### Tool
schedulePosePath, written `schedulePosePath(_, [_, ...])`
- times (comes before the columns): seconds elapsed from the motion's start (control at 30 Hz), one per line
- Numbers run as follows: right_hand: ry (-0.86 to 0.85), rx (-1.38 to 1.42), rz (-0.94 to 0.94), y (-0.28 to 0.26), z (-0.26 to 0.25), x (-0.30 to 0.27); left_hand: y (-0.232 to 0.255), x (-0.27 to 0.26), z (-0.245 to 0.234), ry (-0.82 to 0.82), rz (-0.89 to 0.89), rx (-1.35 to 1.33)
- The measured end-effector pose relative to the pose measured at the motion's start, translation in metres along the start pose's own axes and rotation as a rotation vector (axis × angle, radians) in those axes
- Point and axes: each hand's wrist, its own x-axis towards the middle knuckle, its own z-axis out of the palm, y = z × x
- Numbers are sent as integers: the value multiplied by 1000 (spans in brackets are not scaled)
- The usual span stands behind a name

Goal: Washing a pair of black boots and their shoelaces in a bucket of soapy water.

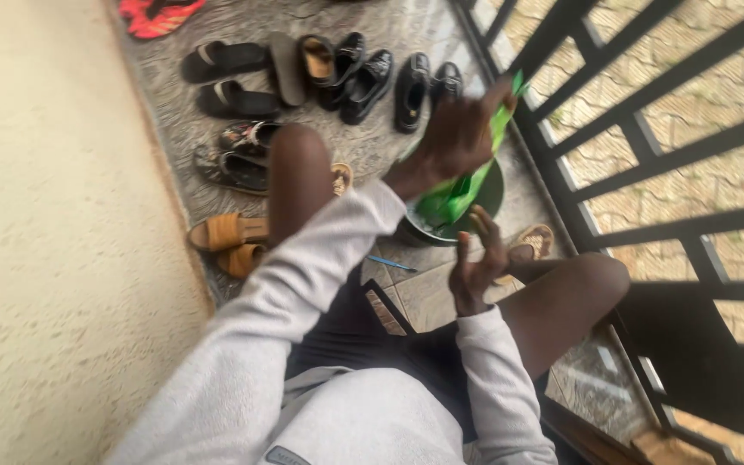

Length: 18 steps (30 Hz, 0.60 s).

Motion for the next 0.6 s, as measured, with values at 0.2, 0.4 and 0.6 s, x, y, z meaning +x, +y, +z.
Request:
schedulePosePath(0.2, [34, 108, 217, 40, -1, -5, 2, 14, -118, 94, 32, 126])
schedulePosePath(0.4, [-25, 254, 421, 41, 1, 1, -7, -33, -219, 98, -88, 322])
schedulePosePath(0.6, [-207, 292, 554, 43, 4, -5, -12, -106, -306, 75, -227, 512])
